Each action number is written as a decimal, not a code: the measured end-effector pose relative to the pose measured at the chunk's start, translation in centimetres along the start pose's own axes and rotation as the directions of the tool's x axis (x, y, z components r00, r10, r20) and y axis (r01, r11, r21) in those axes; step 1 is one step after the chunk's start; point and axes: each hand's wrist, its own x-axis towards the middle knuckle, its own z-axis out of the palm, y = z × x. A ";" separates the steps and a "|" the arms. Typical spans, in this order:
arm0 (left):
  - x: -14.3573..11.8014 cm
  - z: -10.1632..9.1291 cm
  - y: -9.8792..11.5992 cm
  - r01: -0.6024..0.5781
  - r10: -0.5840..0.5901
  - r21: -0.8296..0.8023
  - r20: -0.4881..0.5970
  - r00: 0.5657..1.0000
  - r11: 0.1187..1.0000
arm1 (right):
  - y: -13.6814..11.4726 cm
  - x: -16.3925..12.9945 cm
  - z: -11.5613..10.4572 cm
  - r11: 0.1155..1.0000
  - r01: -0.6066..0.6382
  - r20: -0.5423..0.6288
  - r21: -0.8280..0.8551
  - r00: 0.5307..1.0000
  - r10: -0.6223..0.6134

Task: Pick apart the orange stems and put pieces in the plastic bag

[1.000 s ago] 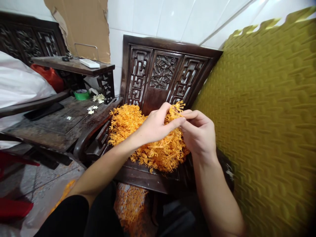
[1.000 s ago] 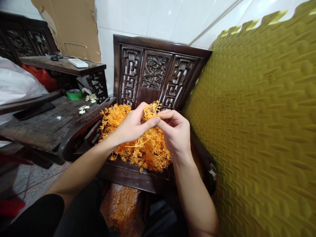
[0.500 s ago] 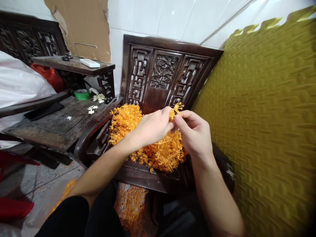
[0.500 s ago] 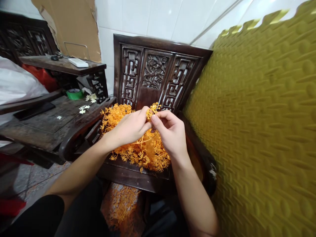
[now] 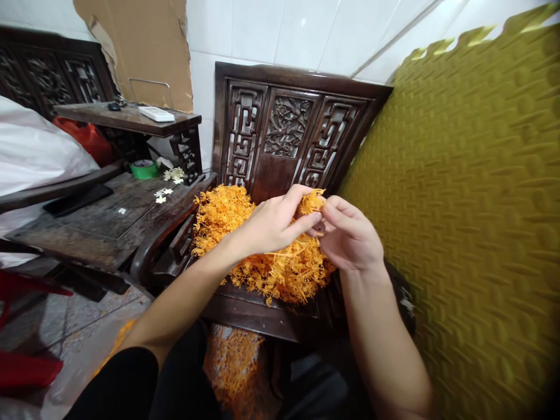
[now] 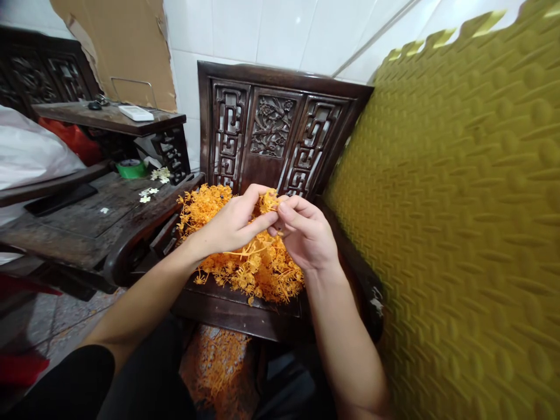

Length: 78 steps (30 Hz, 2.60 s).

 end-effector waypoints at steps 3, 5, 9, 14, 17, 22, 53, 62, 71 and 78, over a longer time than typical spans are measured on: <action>0.0 0.1 0.1 0.082 -0.083 0.076 0.019 0.996 0.994 | 0.4 0.1 -0.3 0.998 0.019 -0.088 -0.059 0.996 -0.024; 0.0 0.0 0.3 0.123 -0.126 0.185 0.005 0.992 0.975 | 0.7 0.0 -0.4 0.990 0.058 -0.160 -0.130 0.984 -0.078; -0.3 -0.3 0.8 0.118 -0.125 0.332 -0.001 0.992 0.936 | 1.3 -0.2 -0.3 0.942 0.160 -0.151 -0.295 0.966 -0.211; -0.2 -0.2 0.2 0.122 -0.130 0.301 0.006 0.992 0.946 | 1.9 0.0 -0.7 0.904 0.207 -0.162 -0.374 0.945 -0.283; 0.0 -0.3 -0.6 0.102 -0.103 0.201 -0.006 0.995 0.974 | 1.9 0.4 -1.1 0.945 0.142 -0.208 -0.294 0.956 -0.208; 0.1 -0.6 -1.0 0.089 -0.088 0.106 -0.017 0.996 0.990 | 1.5 0.7 -0.8 0.981 0.058 -0.206 -0.184 0.974 -0.097; 1.1 2.3 -1.3 0.250 -0.117 -0.863 0.221 0.968 0.439 | 3.0 1.6 -0.2 0.940 0.183 -0.171 0.289 0.976 -0.137; 1.2 1.3 -2.1 0.251 -0.081 -0.936 0.238 0.968 0.248 | 1.0 1.6 -1.2 0.892 0.192 -0.156 0.409 0.978 -0.139; 1.3 -1.1 -1.4 0.251 -0.279 -0.883 0.144 0.949 0.397 | 0.7 0.7 0.1 0.984 0.049 -0.062 0.168 0.997 -0.039; 1.5 -1.8 -1.5 0.224 -0.360 -0.839 0.036 0.932 0.495 | 1.4 0.4 0.7 0.999 0.049 -0.119 -0.004 0.992 -0.049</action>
